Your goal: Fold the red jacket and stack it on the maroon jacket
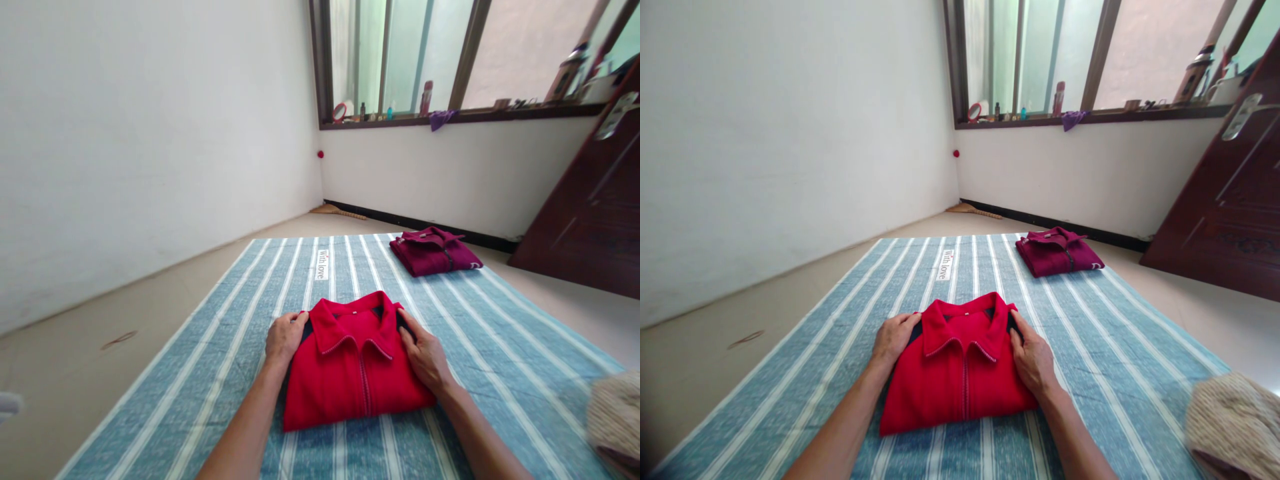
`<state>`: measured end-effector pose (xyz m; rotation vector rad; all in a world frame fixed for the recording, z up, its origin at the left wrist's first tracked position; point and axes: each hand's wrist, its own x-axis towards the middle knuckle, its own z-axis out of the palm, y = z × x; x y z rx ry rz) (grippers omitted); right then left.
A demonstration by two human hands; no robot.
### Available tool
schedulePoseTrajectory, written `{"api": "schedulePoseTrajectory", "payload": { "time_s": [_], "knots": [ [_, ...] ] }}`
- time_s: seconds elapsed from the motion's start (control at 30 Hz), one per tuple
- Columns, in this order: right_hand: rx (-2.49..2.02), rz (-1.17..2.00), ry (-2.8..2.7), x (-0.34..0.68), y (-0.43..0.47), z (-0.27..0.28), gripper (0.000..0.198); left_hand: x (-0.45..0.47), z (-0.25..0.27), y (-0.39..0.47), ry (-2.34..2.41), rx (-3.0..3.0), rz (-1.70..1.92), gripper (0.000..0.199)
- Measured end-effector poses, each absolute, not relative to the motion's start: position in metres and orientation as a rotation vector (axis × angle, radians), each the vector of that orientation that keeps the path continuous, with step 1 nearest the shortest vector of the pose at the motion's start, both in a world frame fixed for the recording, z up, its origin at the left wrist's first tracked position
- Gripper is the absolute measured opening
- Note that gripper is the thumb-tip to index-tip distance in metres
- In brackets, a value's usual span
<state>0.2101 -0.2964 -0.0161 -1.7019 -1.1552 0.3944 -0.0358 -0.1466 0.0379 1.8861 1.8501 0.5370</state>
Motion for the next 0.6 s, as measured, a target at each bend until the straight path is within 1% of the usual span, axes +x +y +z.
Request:
{"api": "schedulePoseTrajectory", "payload": {
  "time_s": [0.6],
  "knots": [
    [-1.739, 0.418, -1.178, 0.2110, -0.2960, -0.0144, 0.053, -0.0354, 0.0373, -0.1452, 1.862, 1.878, 0.513, 0.033]
  ]
}}
